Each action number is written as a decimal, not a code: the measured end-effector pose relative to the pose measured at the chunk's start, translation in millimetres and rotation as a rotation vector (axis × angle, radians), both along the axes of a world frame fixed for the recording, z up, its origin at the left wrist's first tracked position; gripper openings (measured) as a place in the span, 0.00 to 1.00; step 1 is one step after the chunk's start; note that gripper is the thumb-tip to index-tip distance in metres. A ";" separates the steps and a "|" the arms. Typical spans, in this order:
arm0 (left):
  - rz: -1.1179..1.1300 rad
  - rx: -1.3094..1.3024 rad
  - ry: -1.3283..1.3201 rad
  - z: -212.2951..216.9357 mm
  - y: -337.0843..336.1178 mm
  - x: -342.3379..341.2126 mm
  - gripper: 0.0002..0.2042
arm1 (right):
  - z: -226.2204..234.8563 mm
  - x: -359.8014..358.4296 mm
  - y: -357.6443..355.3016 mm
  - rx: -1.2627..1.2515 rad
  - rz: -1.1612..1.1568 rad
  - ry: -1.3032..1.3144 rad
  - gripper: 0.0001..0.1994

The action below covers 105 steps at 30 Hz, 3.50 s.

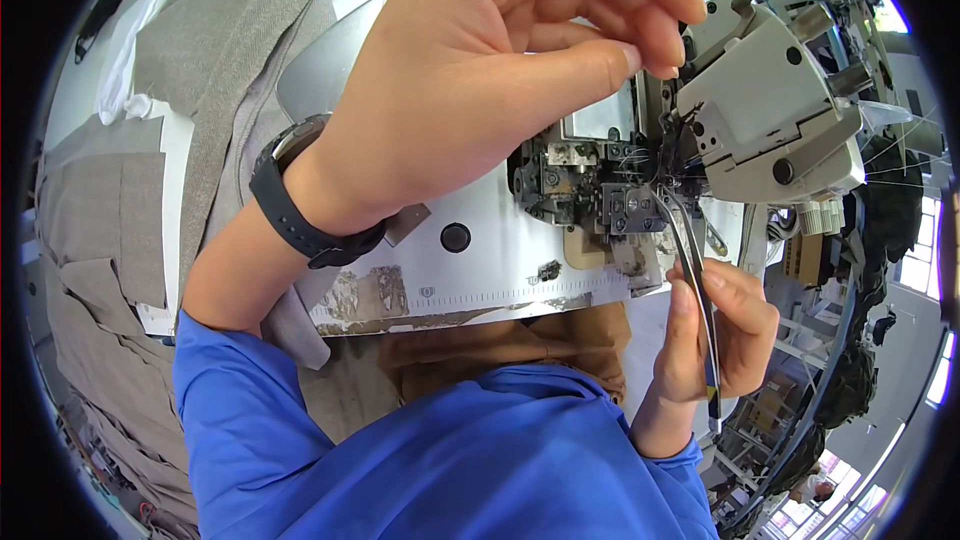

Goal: Adjusting and threading an industrial sewing machine using hand tools.

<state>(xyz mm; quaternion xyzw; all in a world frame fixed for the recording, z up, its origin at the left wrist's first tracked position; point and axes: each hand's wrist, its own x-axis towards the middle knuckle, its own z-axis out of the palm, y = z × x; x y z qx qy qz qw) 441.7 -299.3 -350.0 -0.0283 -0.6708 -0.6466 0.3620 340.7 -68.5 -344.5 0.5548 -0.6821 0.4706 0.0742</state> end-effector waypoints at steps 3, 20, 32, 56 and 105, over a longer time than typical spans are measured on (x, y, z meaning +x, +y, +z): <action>0.021 -0.053 -0.023 1.6 1.2 -1.1 0.16 | -1.9 -1.8 -1.1 0.046 -0.004 0.074 0.14; 0.166 -0.447 -0.196 5.9 -1.9 2.9 0.17 | -6.3 1.3 -3.0 0.047 -0.086 -0.098 0.10; -0.340 -0.347 -0.286 2.3 12.6 2.8 0.13 | 17.0 -4.1 -11.7 -0.069 0.053 -0.956 0.08; -0.170 -0.519 -0.100 -5.2 13.4 -3.6 0.03 | 14.0 -17.2 -6.8 -0.033 0.063 -0.979 0.10; 0.276 -0.597 -0.320 8.8 3.6 21.5 0.06 | -1.5 -13.0 -27.4 0.239 -0.134 -0.025 0.11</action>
